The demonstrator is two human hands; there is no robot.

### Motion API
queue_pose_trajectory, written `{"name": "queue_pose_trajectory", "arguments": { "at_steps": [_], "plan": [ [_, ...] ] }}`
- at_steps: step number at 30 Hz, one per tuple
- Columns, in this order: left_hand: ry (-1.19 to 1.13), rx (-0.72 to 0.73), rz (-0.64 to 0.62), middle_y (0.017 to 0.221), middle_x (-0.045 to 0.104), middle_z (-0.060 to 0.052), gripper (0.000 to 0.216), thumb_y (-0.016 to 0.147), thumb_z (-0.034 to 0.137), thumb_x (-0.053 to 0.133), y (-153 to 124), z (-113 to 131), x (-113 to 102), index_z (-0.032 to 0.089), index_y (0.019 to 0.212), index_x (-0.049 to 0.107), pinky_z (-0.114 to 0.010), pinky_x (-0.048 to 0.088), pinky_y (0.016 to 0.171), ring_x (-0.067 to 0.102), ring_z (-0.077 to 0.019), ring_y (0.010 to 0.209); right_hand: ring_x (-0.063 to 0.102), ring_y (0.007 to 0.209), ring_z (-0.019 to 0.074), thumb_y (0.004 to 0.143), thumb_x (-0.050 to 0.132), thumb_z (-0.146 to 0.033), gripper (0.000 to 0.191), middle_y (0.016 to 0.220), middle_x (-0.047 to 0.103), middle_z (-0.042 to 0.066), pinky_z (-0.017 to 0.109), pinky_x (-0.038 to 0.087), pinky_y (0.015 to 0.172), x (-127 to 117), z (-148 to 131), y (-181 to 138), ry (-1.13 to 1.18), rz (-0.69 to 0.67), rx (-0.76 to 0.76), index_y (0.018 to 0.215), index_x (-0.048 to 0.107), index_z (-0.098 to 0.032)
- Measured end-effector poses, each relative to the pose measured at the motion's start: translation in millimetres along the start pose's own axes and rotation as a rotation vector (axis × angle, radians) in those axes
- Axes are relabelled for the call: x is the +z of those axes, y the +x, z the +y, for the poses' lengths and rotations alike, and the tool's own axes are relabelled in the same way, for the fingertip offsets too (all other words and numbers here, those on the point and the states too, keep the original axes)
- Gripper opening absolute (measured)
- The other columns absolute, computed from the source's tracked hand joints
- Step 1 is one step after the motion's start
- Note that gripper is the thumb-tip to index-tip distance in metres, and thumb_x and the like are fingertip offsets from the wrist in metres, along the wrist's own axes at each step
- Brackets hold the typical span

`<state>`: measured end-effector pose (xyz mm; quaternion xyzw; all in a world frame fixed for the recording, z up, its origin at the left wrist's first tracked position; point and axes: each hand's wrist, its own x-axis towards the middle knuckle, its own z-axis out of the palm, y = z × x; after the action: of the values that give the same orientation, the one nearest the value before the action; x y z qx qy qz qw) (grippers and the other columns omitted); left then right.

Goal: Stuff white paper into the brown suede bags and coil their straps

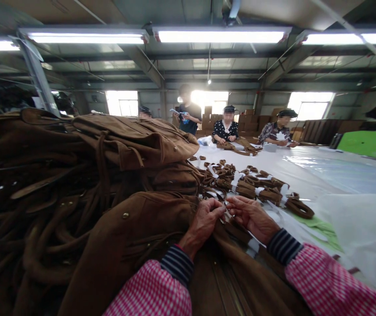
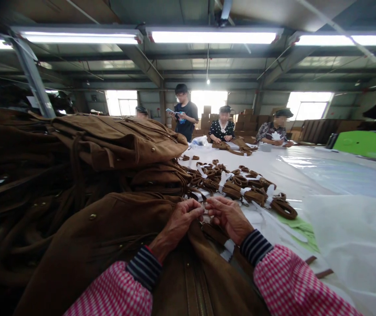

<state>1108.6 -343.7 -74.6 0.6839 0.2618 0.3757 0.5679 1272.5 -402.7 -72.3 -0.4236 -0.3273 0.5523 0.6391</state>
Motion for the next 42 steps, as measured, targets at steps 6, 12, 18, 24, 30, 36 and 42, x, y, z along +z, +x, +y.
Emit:
{"name": "queue_pose_trajectory", "arguments": {
  "at_steps": [6,12,18,24,30,36,42],
  "plan": [
    [0.027,0.023,0.044,0.071,0.065,-0.002,0.025,0.083,0.038,0.067,-0.7,2.3,2.5,0.017,0.072,0.064,-0.028,0.040,0.070,0.055,-0.0164,0.070,0.060,0.064,0.0095,0.067,0.094,-0.036,0.032,0.079,0.071,0.004,0.015,0.043,0.044,1.6,5.0,-1.9,-0.088,-0.004,-0.048,0.083,0.076,-0.015],
    [0.032,0.047,0.062,0.073,0.068,-0.003,0.027,0.083,0.041,0.068,1.6,1.9,2.3,0.016,0.073,0.068,-0.030,0.042,0.076,0.058,-0.0181,0.076,0.060,0.065,0.0091,0.068,0.093,-0.039,0.033,0.081,0.070,0.002,0.013,0.041,0.042,4.4,1.9,-3.7,-0.096,-0.004,-0.079,0.081,0.072,-0.016],
    [0.156,0.086,0.064,0.066,0.059,0.000,0.032,0.084,0.046,0.067,3.2,-0.7,-0.4,0.018,0.068,0.067,-0.029,0.035,0.068,0.052,-0.0174,0.071,0.061,0.056,0.0090,0.071,0.090,-0.044,0.037,0.084,0.072,0.003,0.015,0.040,0.038,-0.7,-6.4,-4.1,-0.202,-0.055,-0.138,0.084,0.068,-0.017],
    [0.375,0.158,0.046,0.078,0.063,-0.003,0.027,0.091,0.036,0.057,1.5,0.9,-4.0,0.020,0.076,0.073,-0.031,0.037,0.080,0.055,-0.0218,0.086,0.060,0.055,0.0100,0.077,0.084,-0.049,0.036,0.076,0.070,0.002,0.016,0.042,0.039,-2.7,-5.9,-5.4,-0.390,-0.123,-0.182,0.084,0.070,-0.016],
    [0.376,0.177,0.030,0.078,0.060,-0.002,0.025,0.091,0.036,0.057,1.4,-0.5,-4.3,0.021,0.075,0.070,-0.031,0.036,0.079,0.054,-0.0217,0.086,0.056,0.051,0.0094,0.076,0.083,-0.051,0.036,0.072,0.070,0.002,0.018,0.039,0.040,-0.5,-4.1,-5.2,-0.385,-0.103,-0.177,0.083,0.071,-0.018],
    [0.379,0.099,0.047,0.082,0.057,-0.003,0.029,0.089,0.041,0.054,2.0,1.1,-6.1,0.019,0.075,0.067,-0.032,0.037,0.079,0.055,-0.0225,0.088,0.051,0.045,0.0085,0.071,0.085,-0.051,0.038,0.061,0.064,-0.001,0.019,0.028,0.038,6.9,1.6,-0.4,-0.375,-0.074,-0.176,0.075,0.070,-0.017],
    [0.317,0.055,0.077,0.080,0.055,-0.003,0.033,0.083,0.048,0.056,4.6,-2.1,-5.4,0.018,0.072,0.064,-0.033,0.038,0.077,0.054,-0.0233,0.085,0.037,0.042,0.0063,0.067,0.085,-0.048,0.036,0.049,0.052,-0.004,0.020,0.023,0.042,12.4,14.1,7.6,-0.288,0.005,-0.223,0.067,0.069,-0.017]
  ]
}}
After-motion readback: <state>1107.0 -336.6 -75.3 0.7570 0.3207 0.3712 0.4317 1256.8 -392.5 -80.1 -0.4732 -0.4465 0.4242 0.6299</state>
